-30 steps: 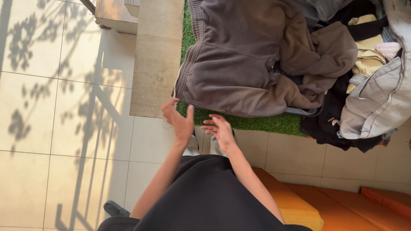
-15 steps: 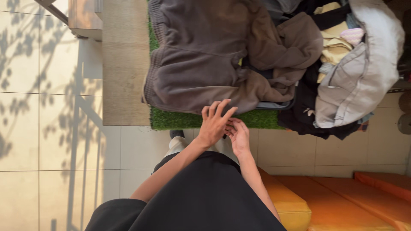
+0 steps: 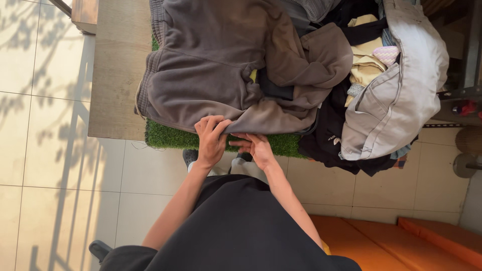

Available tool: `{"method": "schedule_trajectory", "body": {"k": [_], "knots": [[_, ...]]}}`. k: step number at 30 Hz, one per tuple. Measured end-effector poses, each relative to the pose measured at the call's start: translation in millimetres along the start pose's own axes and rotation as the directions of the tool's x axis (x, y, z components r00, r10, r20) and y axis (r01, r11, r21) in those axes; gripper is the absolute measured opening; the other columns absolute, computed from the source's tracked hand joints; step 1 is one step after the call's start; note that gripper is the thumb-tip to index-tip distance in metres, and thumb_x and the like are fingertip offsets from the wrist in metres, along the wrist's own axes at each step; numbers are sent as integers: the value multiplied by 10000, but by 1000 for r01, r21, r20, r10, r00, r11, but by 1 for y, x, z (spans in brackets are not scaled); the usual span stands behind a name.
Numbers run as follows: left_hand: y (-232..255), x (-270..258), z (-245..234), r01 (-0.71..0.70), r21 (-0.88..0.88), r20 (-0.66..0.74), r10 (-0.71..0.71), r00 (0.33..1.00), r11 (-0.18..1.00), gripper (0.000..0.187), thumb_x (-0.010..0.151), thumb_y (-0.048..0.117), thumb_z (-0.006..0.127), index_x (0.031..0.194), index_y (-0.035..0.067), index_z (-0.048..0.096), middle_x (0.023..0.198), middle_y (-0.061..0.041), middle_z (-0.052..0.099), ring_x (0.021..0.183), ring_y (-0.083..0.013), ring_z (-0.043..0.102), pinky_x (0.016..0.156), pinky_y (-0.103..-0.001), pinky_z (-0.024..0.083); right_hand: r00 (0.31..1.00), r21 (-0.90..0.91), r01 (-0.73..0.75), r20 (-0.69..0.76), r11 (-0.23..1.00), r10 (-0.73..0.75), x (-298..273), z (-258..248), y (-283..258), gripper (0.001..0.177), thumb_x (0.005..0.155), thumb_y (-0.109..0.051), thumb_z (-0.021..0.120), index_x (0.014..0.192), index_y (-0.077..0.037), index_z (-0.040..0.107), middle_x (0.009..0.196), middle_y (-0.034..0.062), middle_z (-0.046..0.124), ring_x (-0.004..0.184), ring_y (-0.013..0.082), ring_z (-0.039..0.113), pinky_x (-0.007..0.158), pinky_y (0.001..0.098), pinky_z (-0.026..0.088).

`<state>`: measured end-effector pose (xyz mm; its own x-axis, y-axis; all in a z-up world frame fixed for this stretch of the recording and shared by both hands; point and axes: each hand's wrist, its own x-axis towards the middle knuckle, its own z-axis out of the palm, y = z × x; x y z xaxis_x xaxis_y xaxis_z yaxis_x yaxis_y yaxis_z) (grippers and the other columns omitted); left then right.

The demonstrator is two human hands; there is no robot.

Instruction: The person folds a black polo shirt and a pair of grey sweatpants by hand, then places them into an open suitcase on a balcony.

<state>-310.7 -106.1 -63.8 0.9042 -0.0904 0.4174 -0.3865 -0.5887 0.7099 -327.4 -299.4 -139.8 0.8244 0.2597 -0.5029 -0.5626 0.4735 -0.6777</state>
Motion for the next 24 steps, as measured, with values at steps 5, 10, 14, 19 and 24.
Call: {"method": "schedule_trajectory", "body": {"k": [5, 10, 14, 19, 24], "knots": [[1, -20, -6, 25, -4, 4, -25, 1000, 1000, 323, 816, 20, 728, 1122, 110, 680, 1141, -28, 617, 1134, -279, 522, 1017, -432, 338, 994, 111, 93, 50, 989, -99, 10, -36, 2, 322, 1115, -207, 431, 1277, 14, 601, 1237, 164, 665, 1137, 290, 689, 920, 502, 593], [-2, -45, 17, 163, 3, -149, -161, 976, 987, 307, 854, 10, 723, 1137, 124, 690, 1261, -108, 497, 1192, -290, 441, 1051, -415, 342, 977, 371, 198, -4, 907, -212, 5, -32, -18, 429, 1052, -373, 503, 1318, -45, 575, 1314, 103, 642, 1225, 259, 621, 1045, 470, 531], [-8, -65, 47, 303, 113, -242, -270, 932, 946, 369, 837, 43, 776, 1171, 142, 655, 1274, -131, 405, 1196, -288, 395, 1058, -451, 305, 941, 420, 306, 1, 855, -337, -7, -39, -44, 569, 958, -406, 598, 1423, -85, 528, 1416, 57, 588, 1314, 235, 573, 1099, 430, 496], [-23, -92, 97, 544, -282, -358, -613, 704, 790, 631, 924, 216, 879, 1280, 22, 397, 1263, -123, 386, 1203, -292, 407, 1088, -423, 353, 973, 469, 210, -11, 858, -232, -18, -40, -43, 690, 932, -527, 685, 1451, -115, 491, 1443, 57, 542, 1318, 248, 535, 1102, 449, 461], [-10, -99, 113, 590, -787, 335, -680, 652, 177, 860, 812, 286, 826, 1495, -5, 391, 1429, -135, 500, 1334, -266, 482, 1141, -398, 378, 981, 394, 160, 37, 905, -189, -30, -47, -24, 759, 874, -505, 754, 1464, -105, 494, 1468, 59, 534, 1352, 239, 521, 1130, 447, 456]]}}
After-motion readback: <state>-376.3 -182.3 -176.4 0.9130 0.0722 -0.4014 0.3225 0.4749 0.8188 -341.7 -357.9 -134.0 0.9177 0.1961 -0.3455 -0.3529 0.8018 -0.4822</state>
